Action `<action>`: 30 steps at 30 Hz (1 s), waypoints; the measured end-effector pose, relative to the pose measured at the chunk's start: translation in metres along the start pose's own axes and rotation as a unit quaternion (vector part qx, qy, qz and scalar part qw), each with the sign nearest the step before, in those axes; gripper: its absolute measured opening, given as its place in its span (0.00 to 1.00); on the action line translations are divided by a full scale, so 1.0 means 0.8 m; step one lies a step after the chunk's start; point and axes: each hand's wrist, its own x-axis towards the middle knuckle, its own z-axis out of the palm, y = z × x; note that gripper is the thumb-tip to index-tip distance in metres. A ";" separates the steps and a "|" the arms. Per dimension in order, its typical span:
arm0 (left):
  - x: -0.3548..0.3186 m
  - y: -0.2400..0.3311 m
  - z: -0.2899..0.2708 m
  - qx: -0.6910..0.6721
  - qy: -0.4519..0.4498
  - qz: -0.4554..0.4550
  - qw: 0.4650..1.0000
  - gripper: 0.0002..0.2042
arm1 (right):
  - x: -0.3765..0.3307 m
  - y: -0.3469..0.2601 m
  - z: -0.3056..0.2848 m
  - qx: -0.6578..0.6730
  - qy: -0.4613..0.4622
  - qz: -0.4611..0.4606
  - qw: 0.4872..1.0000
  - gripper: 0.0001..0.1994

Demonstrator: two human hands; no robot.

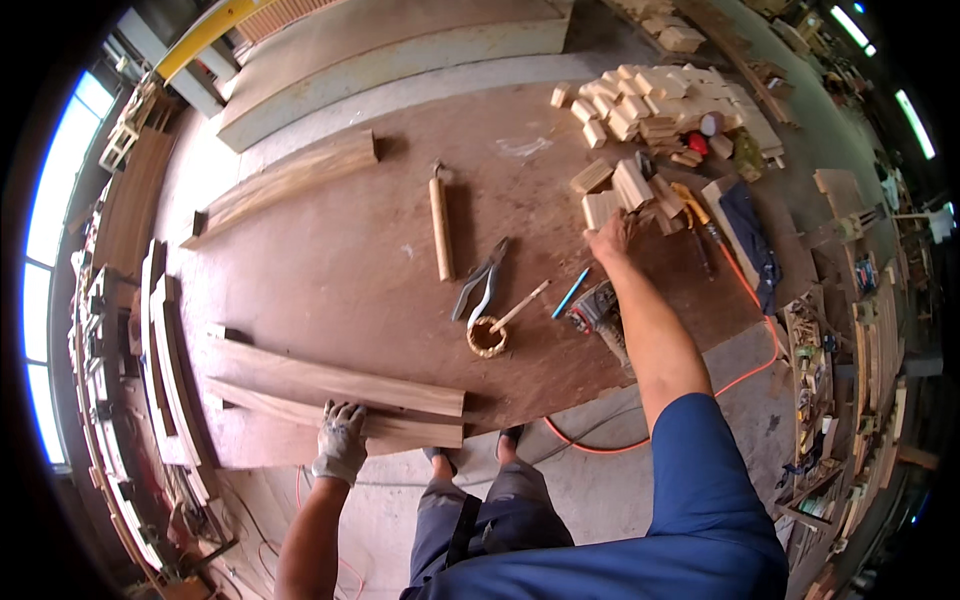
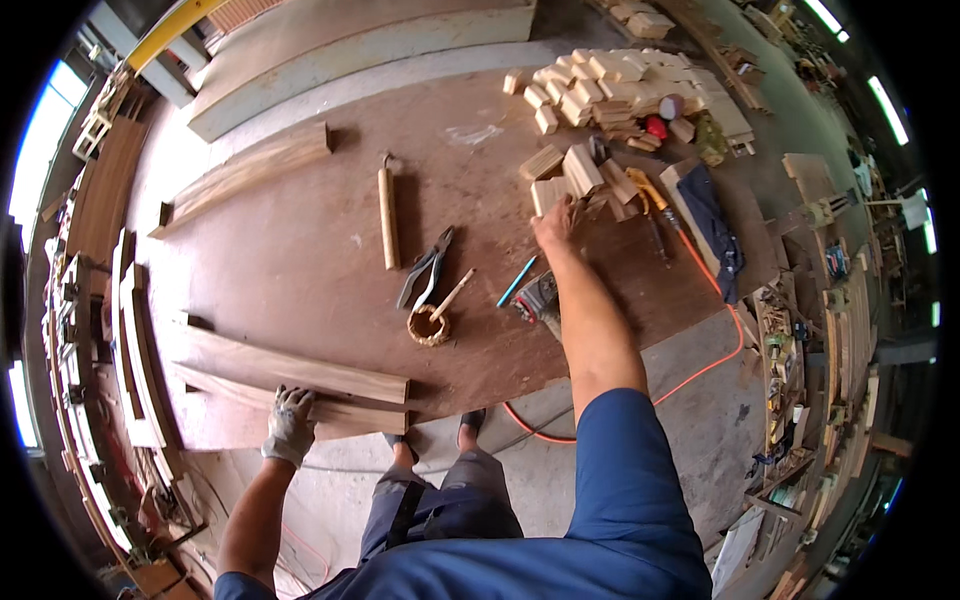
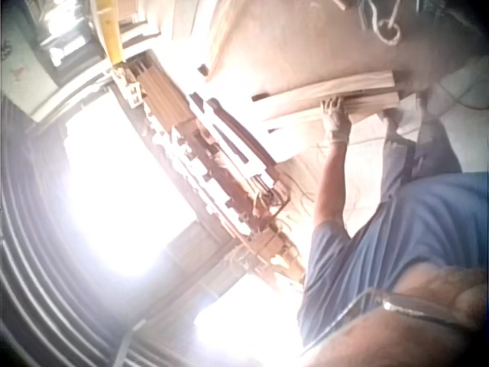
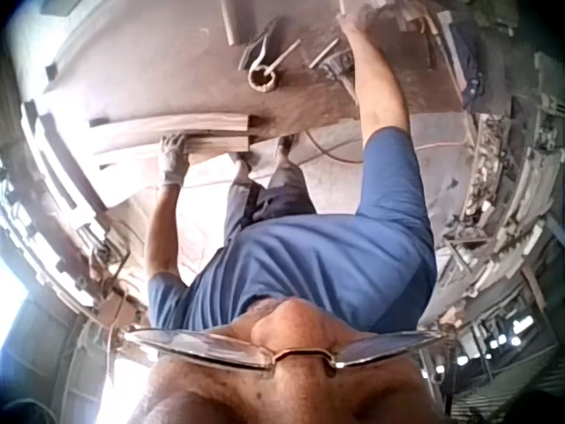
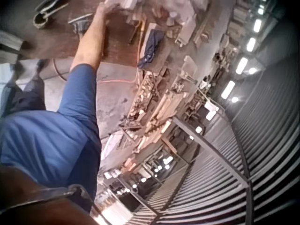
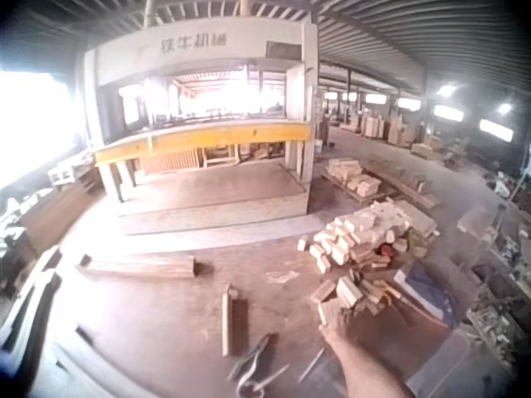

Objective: The person uses a jigsaw to cut notches into wooden planks, applies glue to the joints, and assembles the pieces into a large circular wooden frame. They repeatedly cut, glue, and fit planks into the structure, securing them in place.

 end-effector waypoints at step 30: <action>-0.031 0.004 -0.005 -0.031 0.049 0.061 0.996 0.30 | -0.512 -0.031 -0.043 -0.143 0.002 -0.218 0.965 0.24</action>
